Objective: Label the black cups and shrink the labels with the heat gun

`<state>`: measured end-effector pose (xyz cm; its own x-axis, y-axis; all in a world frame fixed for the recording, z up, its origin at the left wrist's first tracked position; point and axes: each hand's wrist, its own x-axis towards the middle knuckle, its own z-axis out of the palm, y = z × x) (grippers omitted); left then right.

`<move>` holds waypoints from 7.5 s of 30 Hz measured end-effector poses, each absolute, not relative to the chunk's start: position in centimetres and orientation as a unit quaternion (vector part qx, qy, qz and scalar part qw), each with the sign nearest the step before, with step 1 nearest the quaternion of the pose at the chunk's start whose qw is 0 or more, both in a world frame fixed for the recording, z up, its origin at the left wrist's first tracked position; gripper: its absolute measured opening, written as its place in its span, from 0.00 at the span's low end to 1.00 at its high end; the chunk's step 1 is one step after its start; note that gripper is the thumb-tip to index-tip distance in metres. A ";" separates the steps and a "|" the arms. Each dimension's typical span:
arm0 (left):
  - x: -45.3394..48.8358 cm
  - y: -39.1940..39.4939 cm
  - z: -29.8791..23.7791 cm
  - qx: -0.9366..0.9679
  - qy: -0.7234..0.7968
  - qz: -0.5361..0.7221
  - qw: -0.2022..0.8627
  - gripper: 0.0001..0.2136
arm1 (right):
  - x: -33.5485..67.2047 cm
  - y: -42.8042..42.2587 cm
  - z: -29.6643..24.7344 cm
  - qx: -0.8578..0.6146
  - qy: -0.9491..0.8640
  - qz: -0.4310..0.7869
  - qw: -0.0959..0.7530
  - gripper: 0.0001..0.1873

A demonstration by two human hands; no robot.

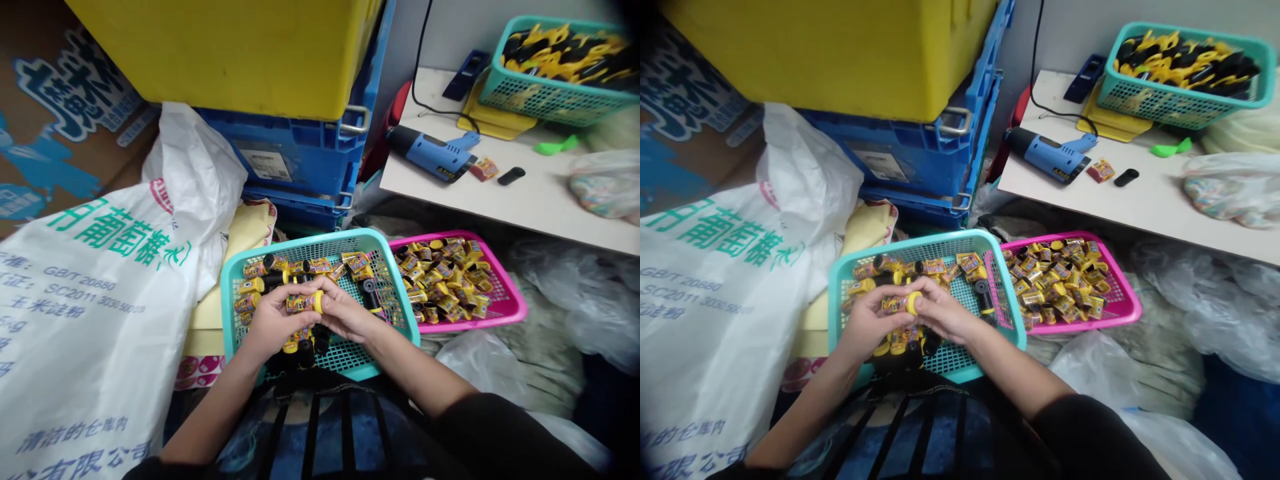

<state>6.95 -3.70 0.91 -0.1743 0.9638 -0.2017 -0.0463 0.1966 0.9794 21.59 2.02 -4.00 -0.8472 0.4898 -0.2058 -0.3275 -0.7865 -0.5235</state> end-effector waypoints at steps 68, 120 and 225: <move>1.9 -5.7 1.4 0.312 0.691 0.537 0.371 0.14 | 18.6 -1.4 -3.2 0.006 -0.984 0.177 -0.023 0.11; 6.4 -4.6 1.2 0.345 0.574 0.531 0.519 0.14 | 20.4 2.1 -3.9 -0.209 -0.431 0.833 0.277 0.26; 7.8 -4.6 -0.7 0.341 0.563 0.565 0.497 0.11 | 21.2 0.2 -4.3 -0.276 -0.345 0.831 0.337 0.23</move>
<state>7.85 -4.64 -0.66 -0.2726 0.9461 -0.1750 -0.1777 0.1293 0.9756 21.21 0.16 -4.33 -0.6197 0.7513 -0.2271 -0.3703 -0.5350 -0.7594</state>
